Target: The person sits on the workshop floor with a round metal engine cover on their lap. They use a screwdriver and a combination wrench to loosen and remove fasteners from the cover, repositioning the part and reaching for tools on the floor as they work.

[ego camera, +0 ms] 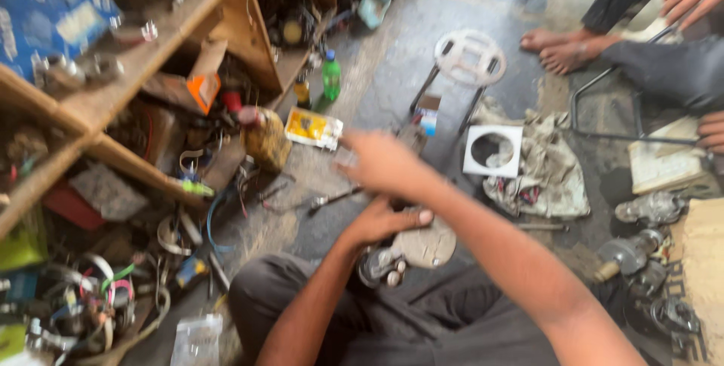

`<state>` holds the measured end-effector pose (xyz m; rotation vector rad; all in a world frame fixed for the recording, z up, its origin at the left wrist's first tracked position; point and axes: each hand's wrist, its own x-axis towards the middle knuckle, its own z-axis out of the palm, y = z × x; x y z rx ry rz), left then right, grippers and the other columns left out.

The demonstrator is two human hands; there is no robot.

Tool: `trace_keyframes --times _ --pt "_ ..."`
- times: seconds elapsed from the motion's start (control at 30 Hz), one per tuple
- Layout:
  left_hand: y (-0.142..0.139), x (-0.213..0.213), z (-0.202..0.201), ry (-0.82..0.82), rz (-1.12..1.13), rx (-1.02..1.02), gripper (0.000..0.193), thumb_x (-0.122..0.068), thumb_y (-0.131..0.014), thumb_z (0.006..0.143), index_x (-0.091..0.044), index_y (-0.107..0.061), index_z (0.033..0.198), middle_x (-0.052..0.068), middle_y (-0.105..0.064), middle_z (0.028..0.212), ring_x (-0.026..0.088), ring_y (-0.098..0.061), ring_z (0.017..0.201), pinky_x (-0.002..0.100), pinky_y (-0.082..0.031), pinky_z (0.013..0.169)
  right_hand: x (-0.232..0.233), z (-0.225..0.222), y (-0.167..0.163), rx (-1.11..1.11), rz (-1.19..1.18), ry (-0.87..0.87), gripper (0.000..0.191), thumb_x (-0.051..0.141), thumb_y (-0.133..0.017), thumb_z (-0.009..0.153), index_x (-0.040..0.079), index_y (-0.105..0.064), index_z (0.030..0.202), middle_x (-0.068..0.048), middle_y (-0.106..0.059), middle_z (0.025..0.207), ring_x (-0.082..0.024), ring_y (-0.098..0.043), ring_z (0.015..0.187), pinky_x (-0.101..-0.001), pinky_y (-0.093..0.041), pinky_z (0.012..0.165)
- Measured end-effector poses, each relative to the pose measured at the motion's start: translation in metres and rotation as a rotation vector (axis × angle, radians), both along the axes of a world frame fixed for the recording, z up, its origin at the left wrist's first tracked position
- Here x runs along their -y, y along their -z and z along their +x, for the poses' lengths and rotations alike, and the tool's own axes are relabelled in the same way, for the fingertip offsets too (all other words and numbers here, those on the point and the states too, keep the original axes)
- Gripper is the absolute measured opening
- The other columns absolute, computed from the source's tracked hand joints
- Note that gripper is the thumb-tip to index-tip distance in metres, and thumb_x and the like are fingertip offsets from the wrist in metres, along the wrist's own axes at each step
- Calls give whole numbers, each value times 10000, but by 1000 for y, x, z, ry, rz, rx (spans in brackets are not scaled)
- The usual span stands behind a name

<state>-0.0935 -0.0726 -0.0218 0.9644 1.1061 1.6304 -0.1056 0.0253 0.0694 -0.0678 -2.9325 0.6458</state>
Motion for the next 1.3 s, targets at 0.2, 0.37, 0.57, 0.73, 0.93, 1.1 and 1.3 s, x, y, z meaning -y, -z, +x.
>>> trace_keyframes --times 0.2,0.37,0.57,0.73,0.93,1.1,1.3 --pt "-21 2 2 -121 121 40 486 -269 -682 940 -53 -537 1350 76 -614 1317 181 -566 1273 363 -470 1063 40 45 -29 -98 -51 -8 369 418 -642 960 53 -623 1015 -208 -698 888 -436 -663 859 -548 -506 751" --pt "-23 1 1 -147 225 53 391 -307 -599 980 -86 -530 1296 57 -585 1285 159 -542 1266 350 -463 1051 35 66 -53 -312 -347 -107 302 288 -734 895 28 -585 859 -164 -620 713 -358 -650 659 -449 -507 591" --pt "-25 -1 7 -190 357 235 290 -320 -536 1041 -75 -575 1193 36 -601 1157 140 -573 1177 320 -478 992 31 89 -59 -475 -121 -413 304 155 -758 875 54 -515 721 -120 -501 630 -312 -572 578 -424 -427 542" --pt "-46 -2 -2 -20 298 -304 286 -246 -587 991 -22 -646 1159 40 -624 1115 131 -598 1126 292 -472 994 16 138 -51 -845 -74 -343 178 80 -696 911 108 -561 800 -61 -565 712 -248 -596 636 -364 -471 597" --pt "-56 8 -4 32 164 -234 248 -205 -623 1023 -2 -746 1098 51 -674 1066 133 -621 1060 297 -485 953 -9 168 24 -618 -650 497 356 155 -651 1004 71 -530 680 26 -431 603 -63 -375 581 -298 -301 503" --pt "-35 3 -5 -14 129 -264 220 -162 -661 993 -13 -753 1127 71 -730 1081 143 -665 1050 312 -524 945 -13 168 74 -692 -1228 633 350 229 -537 1061 105 -460 743 54 -425 688 -51 -338 584 -256 -263 507" --pt "-34 14 -3 45 71 -74 338 -134 -659 855 -66 -696 1184 40 -714 1171 111 -651 1097 306 -520 978 -12 176 72 -631 -1319 627 327 268 -505 1059 110 -500 772 40 -447 624 -41 -313 485 -236 -235 427"
